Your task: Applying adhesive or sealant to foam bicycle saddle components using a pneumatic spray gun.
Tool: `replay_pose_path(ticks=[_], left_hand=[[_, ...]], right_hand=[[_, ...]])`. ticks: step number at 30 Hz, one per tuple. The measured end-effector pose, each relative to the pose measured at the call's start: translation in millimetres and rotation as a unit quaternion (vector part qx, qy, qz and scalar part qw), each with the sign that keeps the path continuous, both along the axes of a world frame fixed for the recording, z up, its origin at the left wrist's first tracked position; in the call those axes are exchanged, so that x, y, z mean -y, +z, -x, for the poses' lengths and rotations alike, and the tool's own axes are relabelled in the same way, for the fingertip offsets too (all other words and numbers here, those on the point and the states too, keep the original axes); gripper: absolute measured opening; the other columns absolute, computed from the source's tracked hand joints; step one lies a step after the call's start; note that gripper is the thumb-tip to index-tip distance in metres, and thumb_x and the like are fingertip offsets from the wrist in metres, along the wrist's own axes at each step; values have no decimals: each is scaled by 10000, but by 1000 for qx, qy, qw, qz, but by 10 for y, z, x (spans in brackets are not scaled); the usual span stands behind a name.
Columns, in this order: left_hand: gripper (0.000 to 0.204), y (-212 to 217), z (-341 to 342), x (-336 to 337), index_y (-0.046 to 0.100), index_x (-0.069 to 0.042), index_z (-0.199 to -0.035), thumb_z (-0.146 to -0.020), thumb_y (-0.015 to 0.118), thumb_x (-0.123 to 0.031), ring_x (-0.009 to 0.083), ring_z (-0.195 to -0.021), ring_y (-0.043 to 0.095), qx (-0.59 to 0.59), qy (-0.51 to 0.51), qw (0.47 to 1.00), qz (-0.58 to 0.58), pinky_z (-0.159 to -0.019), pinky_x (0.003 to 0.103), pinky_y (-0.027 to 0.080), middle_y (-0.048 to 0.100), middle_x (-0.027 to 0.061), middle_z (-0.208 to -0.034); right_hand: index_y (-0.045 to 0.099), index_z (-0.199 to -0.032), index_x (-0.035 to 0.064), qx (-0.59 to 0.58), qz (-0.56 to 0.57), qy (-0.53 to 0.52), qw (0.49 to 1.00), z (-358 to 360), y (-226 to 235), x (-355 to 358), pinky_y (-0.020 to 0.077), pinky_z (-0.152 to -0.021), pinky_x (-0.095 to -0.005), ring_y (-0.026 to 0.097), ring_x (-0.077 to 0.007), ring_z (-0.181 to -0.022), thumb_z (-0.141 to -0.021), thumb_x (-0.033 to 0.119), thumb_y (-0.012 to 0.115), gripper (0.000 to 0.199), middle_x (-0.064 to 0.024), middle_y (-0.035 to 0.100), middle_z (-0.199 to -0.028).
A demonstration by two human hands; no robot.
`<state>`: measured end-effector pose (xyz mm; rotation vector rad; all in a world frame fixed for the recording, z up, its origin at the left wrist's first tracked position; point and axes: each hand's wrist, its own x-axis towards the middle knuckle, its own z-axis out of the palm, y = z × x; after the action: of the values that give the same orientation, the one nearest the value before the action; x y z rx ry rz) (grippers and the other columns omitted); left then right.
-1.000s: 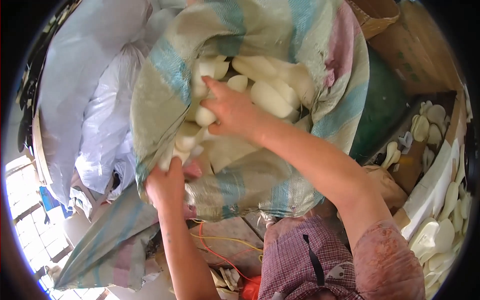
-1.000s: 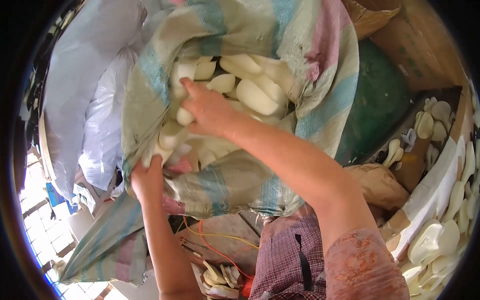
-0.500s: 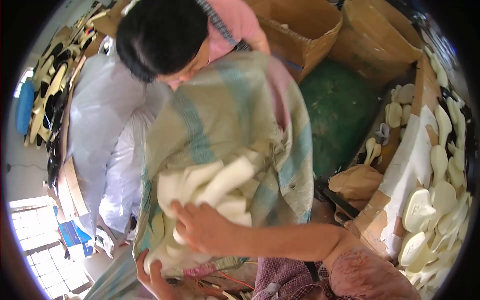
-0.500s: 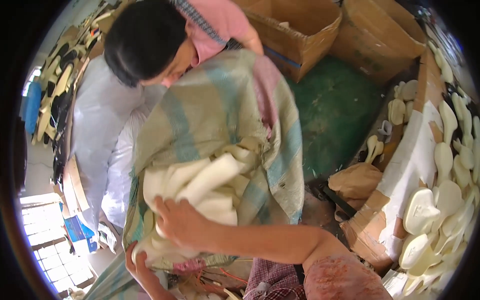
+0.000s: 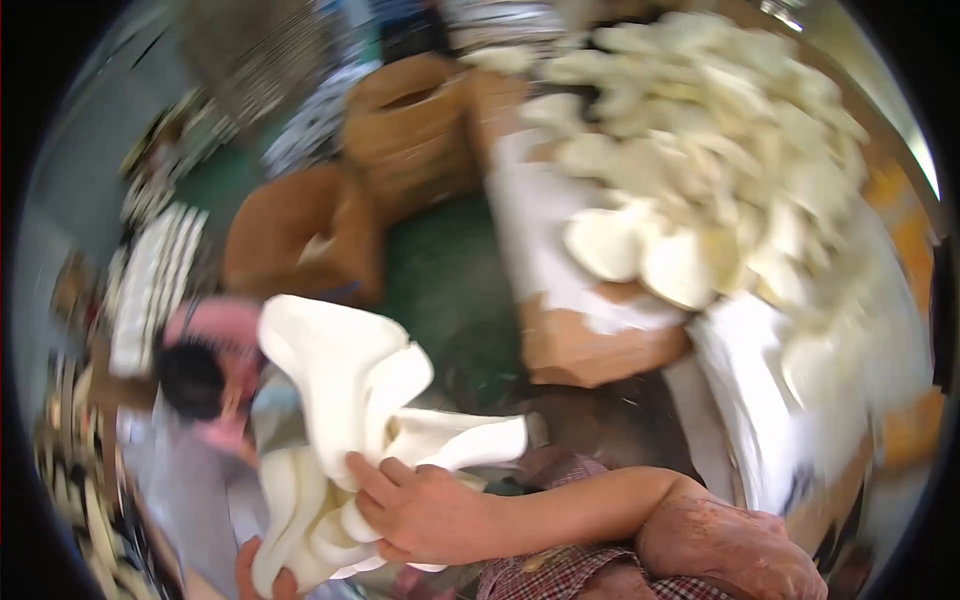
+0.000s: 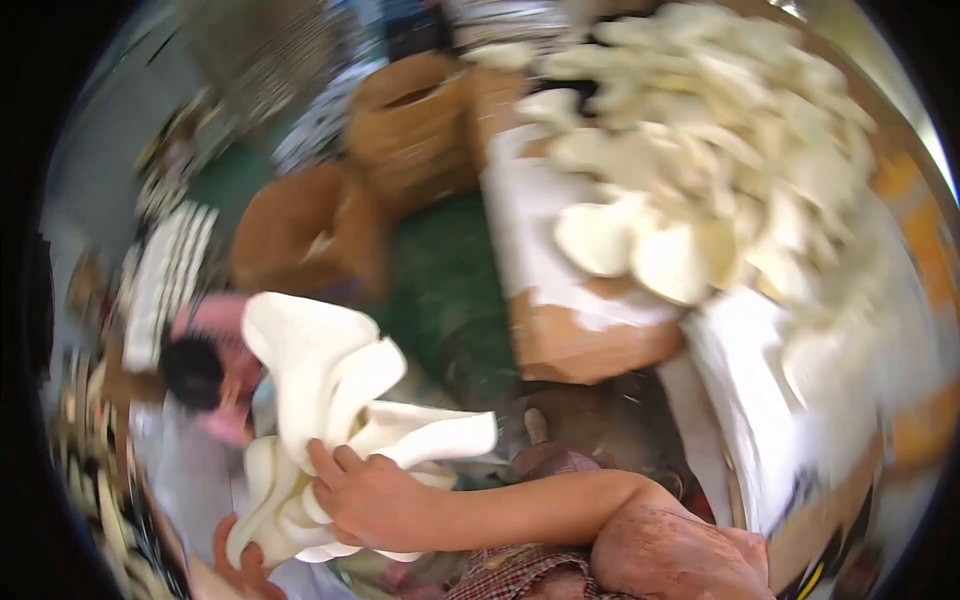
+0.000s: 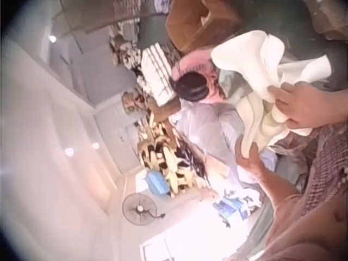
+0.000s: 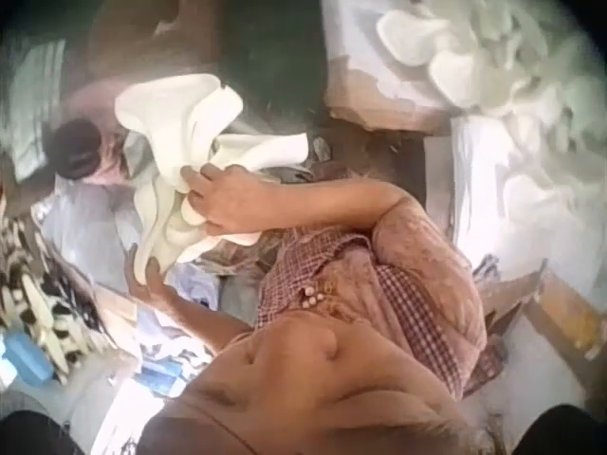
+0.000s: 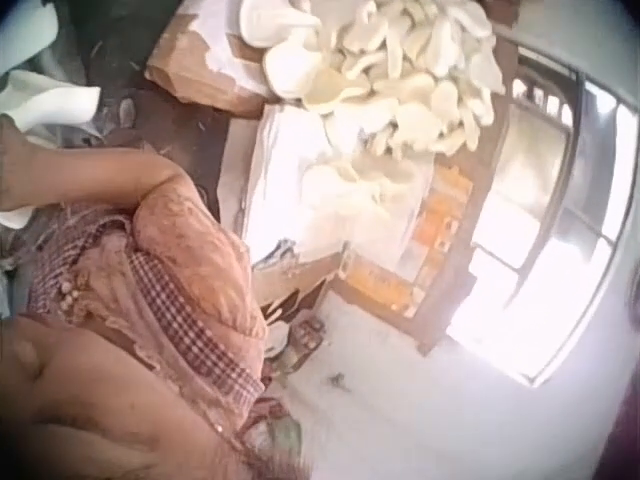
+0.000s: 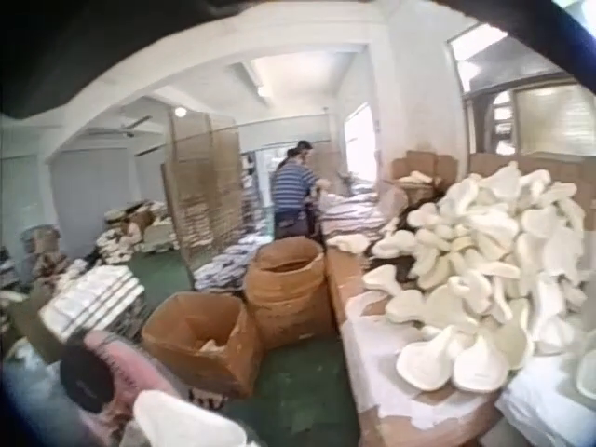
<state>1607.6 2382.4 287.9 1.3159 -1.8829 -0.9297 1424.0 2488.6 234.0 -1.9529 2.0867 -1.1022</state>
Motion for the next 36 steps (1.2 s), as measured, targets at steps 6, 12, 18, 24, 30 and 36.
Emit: replay_pose_path(ticks=[6,12,18,24,30,36], left_hand=[[395,802,1372,-649,610,98,-1055,-684,566,-28,292,-904,594,-159,-398,892,141,-831,365,472,615,198,-1032],[566,1285,3044,-2033,526,65,-1160,-641,559,-158,222,-1032,553,-215,-727,618,206,-926,339,418,578,147,-1102],[373,1630,3427,-4861,610,9,-1037,-668,611,-46,115,-777,577,-215,-848,468,124,-708,243,471,622,49,-883],[414,1483,3483,-7223,665,-74,-991,-606,654,-226,237,-766,661,-201,-899,329,208,-749,325,505,675,130,-818],[770,1011,3903,-9191,431,-91,-1336,-642,722,-253,233,-1076,572,-38,-981,171,89,-917,316,436,584,171,-1181],[938,-63,4324,-9874,270,10,-1394,-649,769,-268,283,-1298,355,-72,-925,372,14,-1047,357,318,350,198,-1406]], right_hand=[[551,-978,-54,-25,109,-343,933,414,592,-1423,525,-546,-344,543,-292,-821,-629,221,687,465,-303,422,-1241],[570,-1008,-39,-102,241,-670,695,358,873,-3283,542,-674,-400,609,-393,-867,-639,208,726,470,-335,468,-1195],[604,-889,-15,-151,252,-826,481,245,769,-4969,520,-700,-404,618,-369,-824,-671,218,718,340,-283,513,-1150],[639,-882,-13,-77,317,-897,297,175,461,-6459,502,-742,-407,615,-372,-816,-731,275,688,328,-265,502,-1161],[606,-1043,12,-18,307,-924,227,476,-44,-7781,437,-896,-428,532,-405,-1051,-784,298,655,389,-290,436,-1256],[567,-1092,42,-87,294,-888,342,709,-481,-8826,348,-1016,-418,416,-381,-1217,-795,150,596,318,-253,446,-1280]])
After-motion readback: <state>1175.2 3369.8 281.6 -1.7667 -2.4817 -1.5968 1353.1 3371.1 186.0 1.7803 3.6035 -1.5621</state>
